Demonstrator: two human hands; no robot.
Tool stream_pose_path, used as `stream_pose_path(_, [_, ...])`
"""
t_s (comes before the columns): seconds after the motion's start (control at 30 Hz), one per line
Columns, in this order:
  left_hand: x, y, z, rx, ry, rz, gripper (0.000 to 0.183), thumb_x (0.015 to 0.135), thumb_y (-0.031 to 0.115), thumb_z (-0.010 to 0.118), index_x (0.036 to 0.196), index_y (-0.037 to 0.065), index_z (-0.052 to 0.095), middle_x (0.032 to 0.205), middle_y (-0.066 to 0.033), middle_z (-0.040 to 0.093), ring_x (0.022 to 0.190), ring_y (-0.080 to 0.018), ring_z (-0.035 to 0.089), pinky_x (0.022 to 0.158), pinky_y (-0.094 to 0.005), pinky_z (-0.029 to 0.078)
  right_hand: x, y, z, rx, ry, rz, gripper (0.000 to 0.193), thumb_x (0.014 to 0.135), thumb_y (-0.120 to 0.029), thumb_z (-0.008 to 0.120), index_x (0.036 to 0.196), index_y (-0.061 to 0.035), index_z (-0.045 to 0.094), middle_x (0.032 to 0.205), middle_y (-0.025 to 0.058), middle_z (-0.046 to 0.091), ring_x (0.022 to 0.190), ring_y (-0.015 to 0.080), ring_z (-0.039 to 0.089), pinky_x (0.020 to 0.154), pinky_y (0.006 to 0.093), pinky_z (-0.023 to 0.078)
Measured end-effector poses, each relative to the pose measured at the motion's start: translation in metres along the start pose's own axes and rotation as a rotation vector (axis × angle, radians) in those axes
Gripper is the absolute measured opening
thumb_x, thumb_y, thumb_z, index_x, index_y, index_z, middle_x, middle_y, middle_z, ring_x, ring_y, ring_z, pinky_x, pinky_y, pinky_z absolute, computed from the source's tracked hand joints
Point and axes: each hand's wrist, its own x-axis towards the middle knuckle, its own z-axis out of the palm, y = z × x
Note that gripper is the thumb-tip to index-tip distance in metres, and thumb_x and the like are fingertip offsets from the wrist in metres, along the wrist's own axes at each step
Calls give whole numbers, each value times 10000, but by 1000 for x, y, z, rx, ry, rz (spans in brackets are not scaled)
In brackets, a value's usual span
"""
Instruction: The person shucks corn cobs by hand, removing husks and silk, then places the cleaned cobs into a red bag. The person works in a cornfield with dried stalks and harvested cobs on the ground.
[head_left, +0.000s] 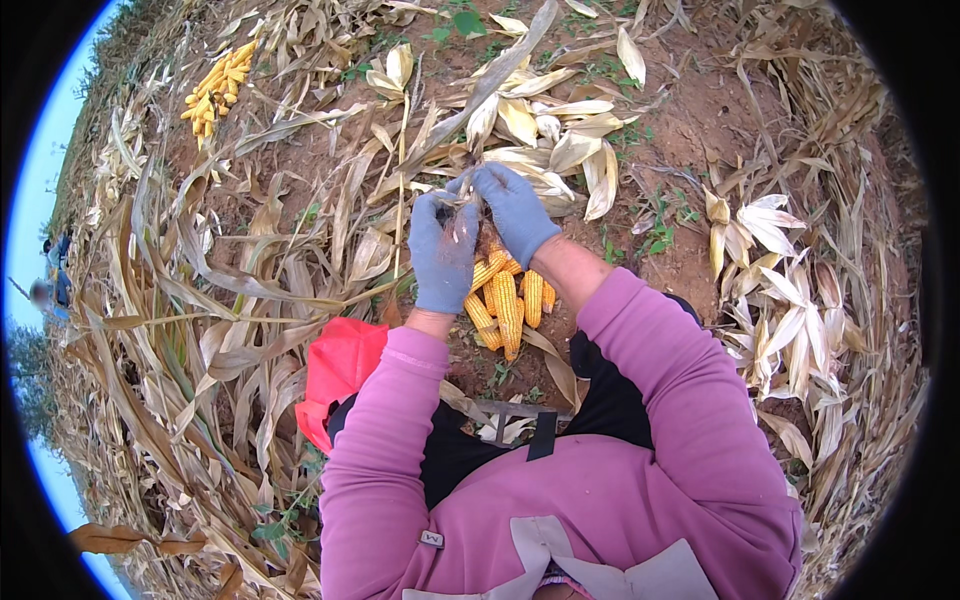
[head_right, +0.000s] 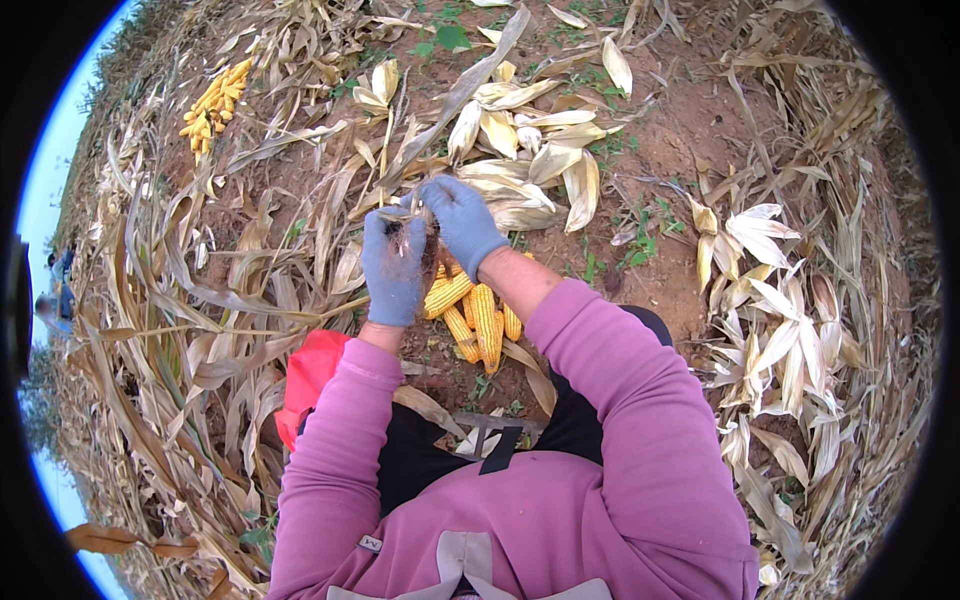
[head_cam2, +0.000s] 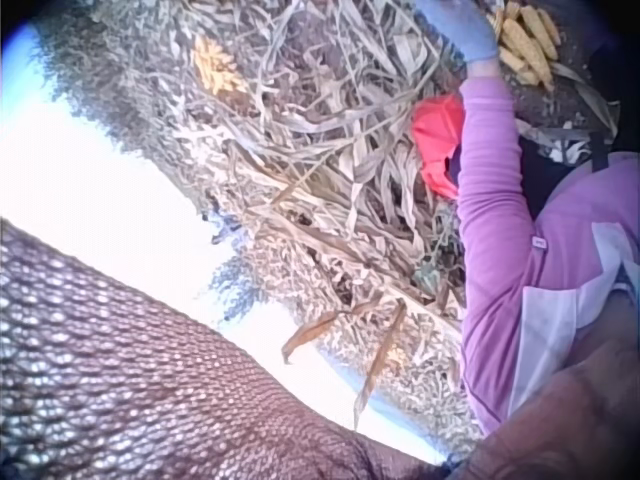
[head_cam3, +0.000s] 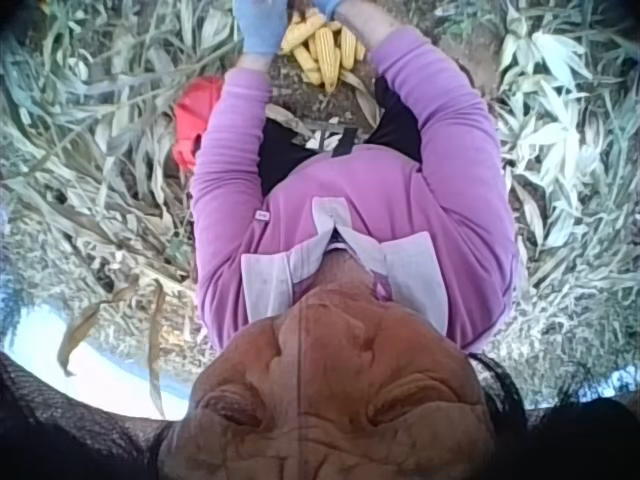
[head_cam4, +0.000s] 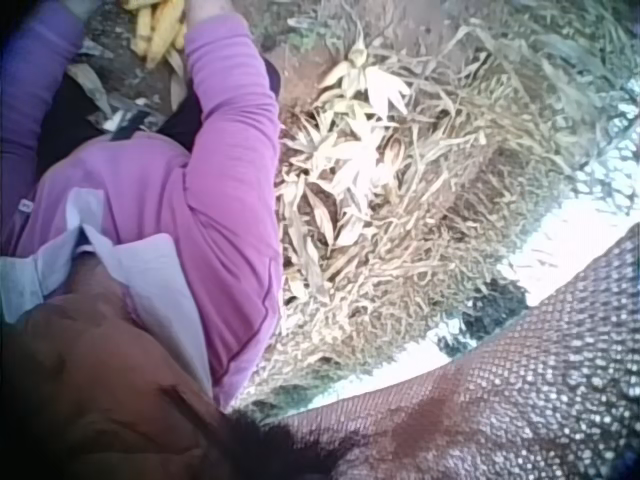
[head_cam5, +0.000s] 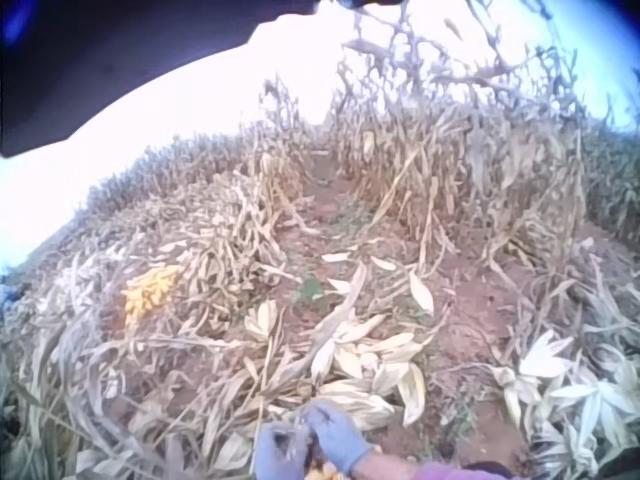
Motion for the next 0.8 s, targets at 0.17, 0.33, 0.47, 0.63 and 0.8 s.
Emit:
stream_pose_path(0.17, [4, 6, -4, -20, -6, -31, 218, 867, 78, 593, 1057, 0, 519, 927, -76, 550, 844, -123, 531, 753, -266, 458, -6, -17, 6, -136, -35, -16, 239, 920, -231, 537, 975, -8, 606, 871, 61, 604, 808, 131, 535, 759, 272, 444])
stream_pose_path(0.33, [8, -1, -10, -110, -47, -72, 216, 856, 41, 576, 1062, -7, 530, 945, -76, 560, 865, -114, 531, 772, -261, 459, -8, -15, 5, -154, -60, -36, 219, 899, -212, 585, 970, -5, 588, 840, 21, 597, 778, 92, 527, 715, 252, 450])
stream_pose_path(0.47, [11, -6, -17, -44, -114, -86, 174, 859, 45, 562, 1026, -1, 542, 905, -68, 569, 829, -114, 531, 742, -265, 465, -10, -14, 5, -250, -33, -100, 238, 862, -250, 625, 897, -18, 583, 771, 55, 587, 709, 123, 514, 677, 281, 453])
stream_pose_path(0.63, [9, -3, -20, 263, -96, 53, 75, 902, 83, 529, 937, 17, 529, 760, -49, 559, 708, -107, 511, 637, -271, 443, -13, -31, 6, -508, -81, -180, 221, 842, -253, 641, 881, -42, 590, 737, 94, 558, 653, 182, 513, 637, 308, 447])
stream_pose_path(0.8, [8, 0, -15, 179, -68, 40, 76, 912, 97, 520, 910, 21, 515, 731, -54, 547, 672, -106, 480, 597, -275, 420, -13, -34, 6, -511, -74, -254, 228, 834, -262, 633, 883, -42, 598, 757, 130, 575, 652, 264, 545, 638, 347, 455])
